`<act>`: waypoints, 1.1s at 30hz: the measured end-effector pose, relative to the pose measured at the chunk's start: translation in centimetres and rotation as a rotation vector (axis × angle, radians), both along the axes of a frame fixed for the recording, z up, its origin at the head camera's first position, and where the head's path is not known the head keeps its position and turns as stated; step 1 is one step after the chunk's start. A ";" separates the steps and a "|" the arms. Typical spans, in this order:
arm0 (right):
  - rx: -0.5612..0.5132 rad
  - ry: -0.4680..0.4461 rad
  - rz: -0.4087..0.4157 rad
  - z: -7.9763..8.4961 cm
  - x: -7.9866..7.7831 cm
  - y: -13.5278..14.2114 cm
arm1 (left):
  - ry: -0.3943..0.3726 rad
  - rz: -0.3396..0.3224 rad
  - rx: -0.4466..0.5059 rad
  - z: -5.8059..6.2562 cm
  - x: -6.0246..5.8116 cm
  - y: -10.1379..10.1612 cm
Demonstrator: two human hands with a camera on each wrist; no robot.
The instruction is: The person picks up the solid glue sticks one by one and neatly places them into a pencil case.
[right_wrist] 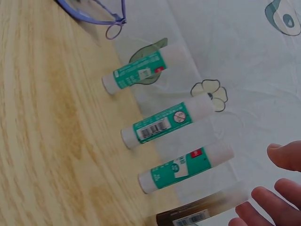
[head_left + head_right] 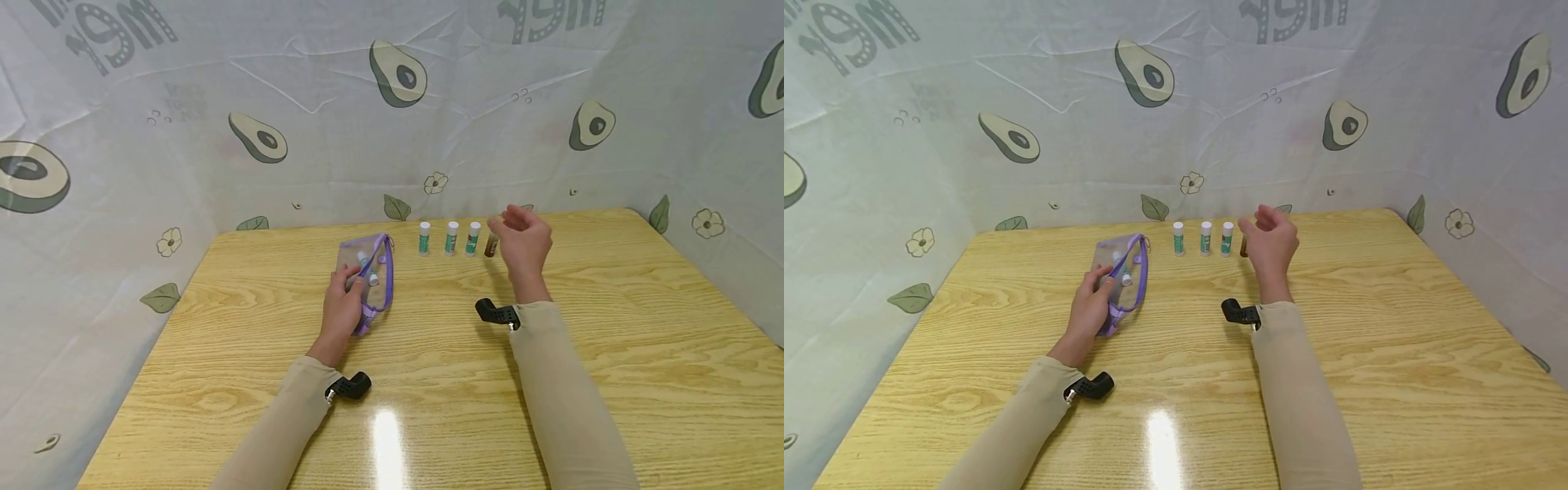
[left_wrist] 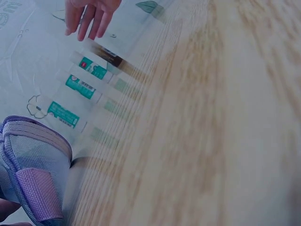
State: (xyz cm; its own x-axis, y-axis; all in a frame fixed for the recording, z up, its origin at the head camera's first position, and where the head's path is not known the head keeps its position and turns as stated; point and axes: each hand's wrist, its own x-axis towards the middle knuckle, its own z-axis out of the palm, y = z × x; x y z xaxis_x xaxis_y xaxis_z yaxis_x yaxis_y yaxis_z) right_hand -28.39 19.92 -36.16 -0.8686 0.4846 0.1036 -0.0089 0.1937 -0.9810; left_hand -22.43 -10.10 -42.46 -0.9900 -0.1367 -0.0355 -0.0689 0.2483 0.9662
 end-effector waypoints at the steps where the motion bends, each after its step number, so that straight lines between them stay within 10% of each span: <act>1: -0.004 -0.014 0.001 -0.2 -0.1 0.0 | -0.001 0.000 0.002 0.0 0.0 0.0; 33: 0.054 -0.139 -0.022 -4.4 -1.4 0.3 | 0.016 0.008 0.000 -0.5 0.0 0.2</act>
